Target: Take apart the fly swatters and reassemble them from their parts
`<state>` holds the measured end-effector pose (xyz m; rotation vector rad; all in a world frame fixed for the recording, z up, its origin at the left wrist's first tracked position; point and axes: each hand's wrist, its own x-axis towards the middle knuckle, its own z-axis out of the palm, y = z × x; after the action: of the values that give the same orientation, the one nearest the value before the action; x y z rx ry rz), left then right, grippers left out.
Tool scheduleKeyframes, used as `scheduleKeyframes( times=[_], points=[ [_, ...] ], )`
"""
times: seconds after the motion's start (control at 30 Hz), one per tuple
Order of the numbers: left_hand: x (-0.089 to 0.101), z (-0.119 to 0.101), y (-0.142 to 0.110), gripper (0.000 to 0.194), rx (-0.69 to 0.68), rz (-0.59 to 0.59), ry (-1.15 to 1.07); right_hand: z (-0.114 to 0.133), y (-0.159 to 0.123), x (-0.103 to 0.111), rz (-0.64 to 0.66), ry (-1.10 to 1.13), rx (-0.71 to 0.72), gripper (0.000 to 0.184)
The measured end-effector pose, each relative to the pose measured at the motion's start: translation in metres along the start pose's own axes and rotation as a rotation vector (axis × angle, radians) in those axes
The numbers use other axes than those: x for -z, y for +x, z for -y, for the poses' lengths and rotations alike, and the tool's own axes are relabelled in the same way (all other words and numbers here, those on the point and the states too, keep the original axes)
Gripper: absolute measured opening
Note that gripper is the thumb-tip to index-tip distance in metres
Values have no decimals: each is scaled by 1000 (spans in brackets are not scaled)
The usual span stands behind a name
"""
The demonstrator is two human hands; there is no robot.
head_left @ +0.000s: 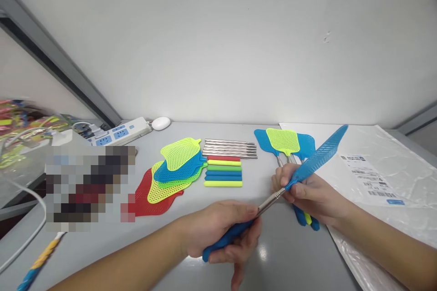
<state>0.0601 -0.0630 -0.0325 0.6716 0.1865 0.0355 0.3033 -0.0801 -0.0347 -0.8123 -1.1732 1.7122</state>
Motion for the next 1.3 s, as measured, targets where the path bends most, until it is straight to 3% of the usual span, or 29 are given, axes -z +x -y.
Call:
scheduleKeyframes(
  times=[0.27, 0.37, 0.47, 0.53, 0.63, 0.77, 0.83, 0.97, 1.13, 1.3],
  points=[
    [-3, -5, -6, 47, 101, 113, 15, 8, -14, -15, -59, -37, 115, 14],
    [-8, -7, -7, 35, -29, -31, 65, 14, -7, -8, -158, 11, 109, 17],
    [-10, -8, -6, 19, -128, -236, 128, 21, 6, 9, -343, 73, 136, 17],
    [-8, -6, -4, 18, -163, -343, 152, 23, 14, 19, -441, 87, 172, 20],
    [-5, -1, 2, 25, -194, -515, 235, 22, 20, 21, -491, 74, 170, 29],
    [-7, 5, 4, 31, -267, -796, 648, 16, 17, 11, -453, -39, 150, 28],
    [-11, 6, 2, 31, -303, -859, 923, 15, 15, 8, -423, -68, 152, 29],
    [-18, 3, -5, 34, -254, -835, 1277, 17, 13, 6, -377, -39, 104, 38],
    [-13, -2, -7, 34, -257, -857, 1683, 16, 15, 4, -369, -47, 114, 42],
    [-8, -4, -5, 36, -185, -880, 1818, 17, 17, 0, -423, -55, 197, 35]
  ],
)
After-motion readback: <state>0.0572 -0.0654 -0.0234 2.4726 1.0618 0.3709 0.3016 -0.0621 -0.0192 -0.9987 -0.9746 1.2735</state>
